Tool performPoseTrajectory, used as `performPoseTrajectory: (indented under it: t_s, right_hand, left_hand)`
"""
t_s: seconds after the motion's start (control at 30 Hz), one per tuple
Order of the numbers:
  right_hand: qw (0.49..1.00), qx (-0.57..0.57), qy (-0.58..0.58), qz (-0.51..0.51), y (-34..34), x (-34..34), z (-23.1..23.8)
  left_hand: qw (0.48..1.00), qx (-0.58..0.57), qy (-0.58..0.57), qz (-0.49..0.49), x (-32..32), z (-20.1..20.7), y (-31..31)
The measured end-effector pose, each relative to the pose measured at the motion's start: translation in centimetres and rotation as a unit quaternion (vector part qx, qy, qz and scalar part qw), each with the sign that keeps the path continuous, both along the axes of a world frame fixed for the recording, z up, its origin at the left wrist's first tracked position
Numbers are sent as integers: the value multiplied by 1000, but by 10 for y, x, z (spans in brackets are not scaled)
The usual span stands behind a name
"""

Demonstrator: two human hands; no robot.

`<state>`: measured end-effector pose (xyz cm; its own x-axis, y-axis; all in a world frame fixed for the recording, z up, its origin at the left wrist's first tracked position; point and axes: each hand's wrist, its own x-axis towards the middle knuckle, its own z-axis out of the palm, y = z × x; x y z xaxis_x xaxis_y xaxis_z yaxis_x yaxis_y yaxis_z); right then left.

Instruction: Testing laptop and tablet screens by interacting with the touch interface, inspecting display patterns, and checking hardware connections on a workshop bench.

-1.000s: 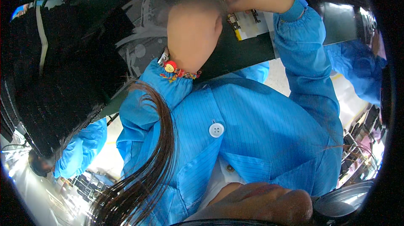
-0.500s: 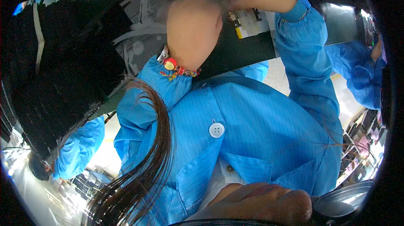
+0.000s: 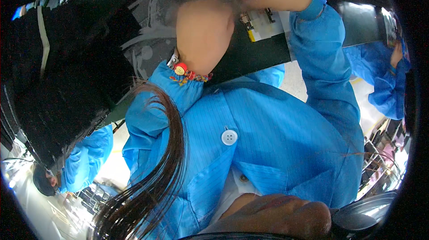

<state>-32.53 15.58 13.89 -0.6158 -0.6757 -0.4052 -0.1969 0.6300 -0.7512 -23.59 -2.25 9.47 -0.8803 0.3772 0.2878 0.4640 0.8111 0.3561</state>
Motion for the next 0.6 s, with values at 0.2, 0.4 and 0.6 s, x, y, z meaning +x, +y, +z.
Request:
performPoseTrajectory:
  t_s: [0.2,0.4,0.6]
  right_hand:
    - [999,35,13,-38,-6,7,5]
    - [993,91,72,-22,-7,6,-3]
    - [988,-64,135,-39,-4,-2,-2]
  left_hand:
    - [1000,1,11,10,3,1,0]
    - [1000,13,-11,-22,-3,11,0]
    - [998,29,54,12,-7,58,-68]
